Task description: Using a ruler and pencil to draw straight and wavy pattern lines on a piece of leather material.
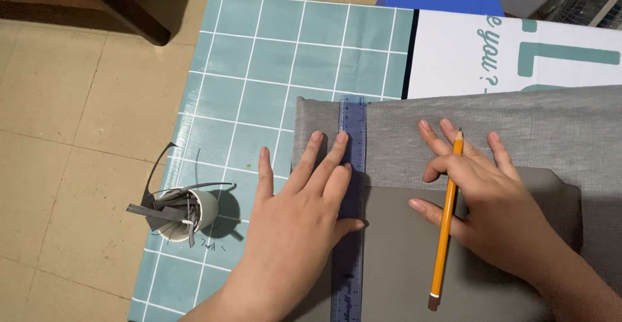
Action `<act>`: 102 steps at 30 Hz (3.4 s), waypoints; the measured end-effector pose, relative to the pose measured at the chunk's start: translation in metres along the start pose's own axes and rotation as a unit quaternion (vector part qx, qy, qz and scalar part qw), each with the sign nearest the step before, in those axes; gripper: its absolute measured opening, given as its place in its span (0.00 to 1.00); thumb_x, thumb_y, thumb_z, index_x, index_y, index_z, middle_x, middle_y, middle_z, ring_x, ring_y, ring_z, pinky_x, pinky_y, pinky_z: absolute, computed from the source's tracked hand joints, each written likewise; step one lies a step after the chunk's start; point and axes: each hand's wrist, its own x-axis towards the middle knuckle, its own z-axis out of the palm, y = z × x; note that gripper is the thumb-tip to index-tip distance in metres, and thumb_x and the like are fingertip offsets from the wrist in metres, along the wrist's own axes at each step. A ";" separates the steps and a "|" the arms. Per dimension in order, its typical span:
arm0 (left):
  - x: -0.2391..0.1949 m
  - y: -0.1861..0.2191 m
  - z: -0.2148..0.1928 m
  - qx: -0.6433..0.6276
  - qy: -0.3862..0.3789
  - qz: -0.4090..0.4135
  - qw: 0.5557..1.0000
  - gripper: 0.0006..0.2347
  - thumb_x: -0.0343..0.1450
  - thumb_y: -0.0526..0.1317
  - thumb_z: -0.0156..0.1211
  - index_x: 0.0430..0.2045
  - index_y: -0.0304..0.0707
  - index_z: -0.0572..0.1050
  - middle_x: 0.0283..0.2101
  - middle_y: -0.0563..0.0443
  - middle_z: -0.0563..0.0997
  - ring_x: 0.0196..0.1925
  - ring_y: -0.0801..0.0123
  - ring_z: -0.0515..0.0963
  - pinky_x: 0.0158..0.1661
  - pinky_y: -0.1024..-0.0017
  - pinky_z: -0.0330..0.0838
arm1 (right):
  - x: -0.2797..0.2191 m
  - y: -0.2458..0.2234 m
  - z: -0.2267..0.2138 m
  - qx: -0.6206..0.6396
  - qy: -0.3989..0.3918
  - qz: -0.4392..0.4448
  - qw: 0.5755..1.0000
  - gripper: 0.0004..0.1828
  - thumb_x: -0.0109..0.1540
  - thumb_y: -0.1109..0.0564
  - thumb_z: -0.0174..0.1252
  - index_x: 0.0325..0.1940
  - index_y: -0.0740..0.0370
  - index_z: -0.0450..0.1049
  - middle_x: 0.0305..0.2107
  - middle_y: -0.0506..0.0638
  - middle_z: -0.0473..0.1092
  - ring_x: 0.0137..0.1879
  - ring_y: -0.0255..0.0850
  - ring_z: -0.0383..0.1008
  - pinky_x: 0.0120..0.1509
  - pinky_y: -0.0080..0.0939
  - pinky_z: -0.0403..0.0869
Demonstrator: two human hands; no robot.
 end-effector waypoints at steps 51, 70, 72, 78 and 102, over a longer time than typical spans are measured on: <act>-0.012 -0.003 0.002 -0.002 0.010 0.014 1.000 0.29 0.62 0.56 0.62 0.60 0.53 0.72 0.70 0.64 0.69 0.72 0.69 0.65 0.64 0.27 0.49 | 0.004 0.004 -0.005 0.020 -0.064 0.030 0.997 0.16 0.62 0.39 0.60 0.39 0.49 0.67 0.77 0.48 0.50 0.82 0.50 0.46 0.79 0.67 0.35; 0.009 -0.010 0.008 -0.056 -0.083 -0.013 0.995 0.25 0.68 0.60 0.57 0.59 0.59 0.73 0.71 0.68 0.66 0.74 0.68 0.62 0.63 0.32 0.54 | 0.000 0.001 -0.014 0.065 -0.065 0.018 0.996 0.17 0.66 0.40 0.56 0.40 0.52 0.64 0.77 0.52 0.48 0.82 0.50 0.43 0.79 0.64 0.36; 0.009 -0.008 0.002 -0.063 -0.079 -0.009 0.995 0.25 0.68 0.59 0.58 0.59 0.57 0.73 0.71 0.66 0.67 0.74 0.65 0.62 0.62 0.33 0.55 | 0.002 0.001 -0.015 0.066 -0.073 0.024 0.995 0.17 0.66 0.40 0.56 0.40 0.52 0.64 0.77 0.51 0.47 0.82 0.50 0.42 0.79 0.63 0.34; 0.007 -0.010 -0.010 -0.100 -0.056 0.010 0.993 0.22 0.70 0.55 0.58 0.59 0.52 0.74 0.70 0.60 0.70 0.73 0.61 0.64 0.62 0.36 0.56 | 0.001 0.001 -0.012 0.061 -0.067 0.024 0.996 0.18 0.65 0.38 0.57 0.40 0.51 0.65 0.77 0.49 0.47 0.82 0.48 0.43 0.80 0.63 0.34; 0.006 -0.019 -0.015 -0.164 -0.094 0.015 0.982 0.23 0.70 0.51 0.62 0.59 0.48 0.75 0.70 0.59 0.70 0.74 0.61 0.61 0.63 0.34 0.50 | 0.001 0.001 -0.009 0.059 -0.069 0.037 0.995 0.17 0.64 0.38 0.58 0.46 0.49 0.66 0.70 0.42 0.58 0.82 0.45 0.45 0.80 0.63 0.34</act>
